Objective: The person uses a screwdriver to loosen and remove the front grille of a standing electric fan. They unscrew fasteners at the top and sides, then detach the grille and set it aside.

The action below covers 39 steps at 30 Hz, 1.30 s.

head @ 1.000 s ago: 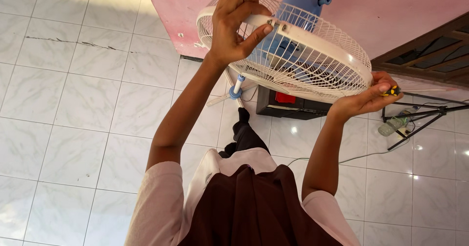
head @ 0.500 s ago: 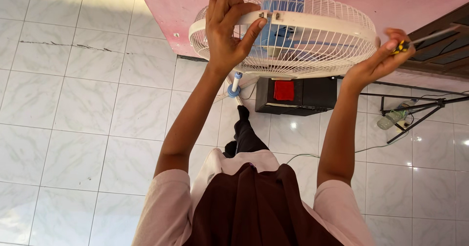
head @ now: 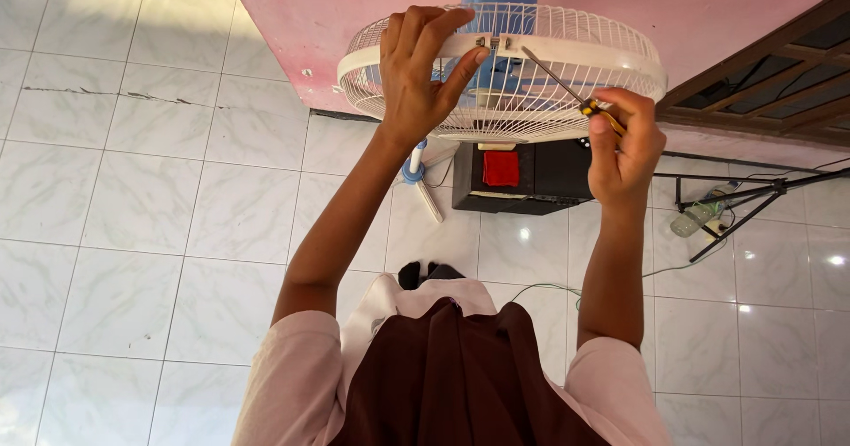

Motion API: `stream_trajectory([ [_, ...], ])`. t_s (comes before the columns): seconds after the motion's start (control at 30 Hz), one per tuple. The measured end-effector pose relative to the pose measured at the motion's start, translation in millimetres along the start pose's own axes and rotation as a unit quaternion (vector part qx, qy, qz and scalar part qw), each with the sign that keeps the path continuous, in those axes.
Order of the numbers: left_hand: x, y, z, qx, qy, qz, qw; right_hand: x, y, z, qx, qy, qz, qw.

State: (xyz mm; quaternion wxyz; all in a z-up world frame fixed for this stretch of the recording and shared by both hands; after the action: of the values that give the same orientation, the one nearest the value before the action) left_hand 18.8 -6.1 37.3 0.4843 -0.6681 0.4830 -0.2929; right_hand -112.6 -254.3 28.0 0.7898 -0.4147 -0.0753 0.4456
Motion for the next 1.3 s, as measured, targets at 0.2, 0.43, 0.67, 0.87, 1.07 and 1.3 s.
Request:
stream_trajectory([
  [0.2,1,6,-3,-0.008,-0.003,0.013,1.000,6,-18,5,-0.068,0.026,0.039,0.997],
  [0.43,-2,12,-7,-0.019,-0.021,0.009,1.000,-5,-22,-2,-0.041,0.026,0.045,0.998],
  [0.67,-1,16,-7,-0.010,-0.030,0.004,1.000,-9,-19,-17,-0.058,0.022,0.042,0.997],
  [0.87,2,4,15,0.018,-0.033,-0.022,0.999,-12,-19,-65,-0.106,0.088,-0.117,0.984],
  [1.07,-8,-9,40,0.008,-0.019,-0.045,0.999,-7,-4,-145,-0.088,0.015,-0.280,0.956],
  [1.3,-14,-12,48,0.004,-0.028,-0.057,0.998,24,16,-211,0.040,-0.136,-0.340,0.930],
])
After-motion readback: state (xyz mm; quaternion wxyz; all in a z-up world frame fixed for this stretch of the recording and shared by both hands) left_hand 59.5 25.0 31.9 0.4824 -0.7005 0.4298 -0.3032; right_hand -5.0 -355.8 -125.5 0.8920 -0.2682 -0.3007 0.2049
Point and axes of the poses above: each hand's wrist, its own y-axis away from the middle knuckle, its own x-axis out of the palm, z = x × y, the point moved 4 cm from there along -y, towards the middle knuckle, and after that the axes turned 10 degrees about -z, right-handed, at the moved point
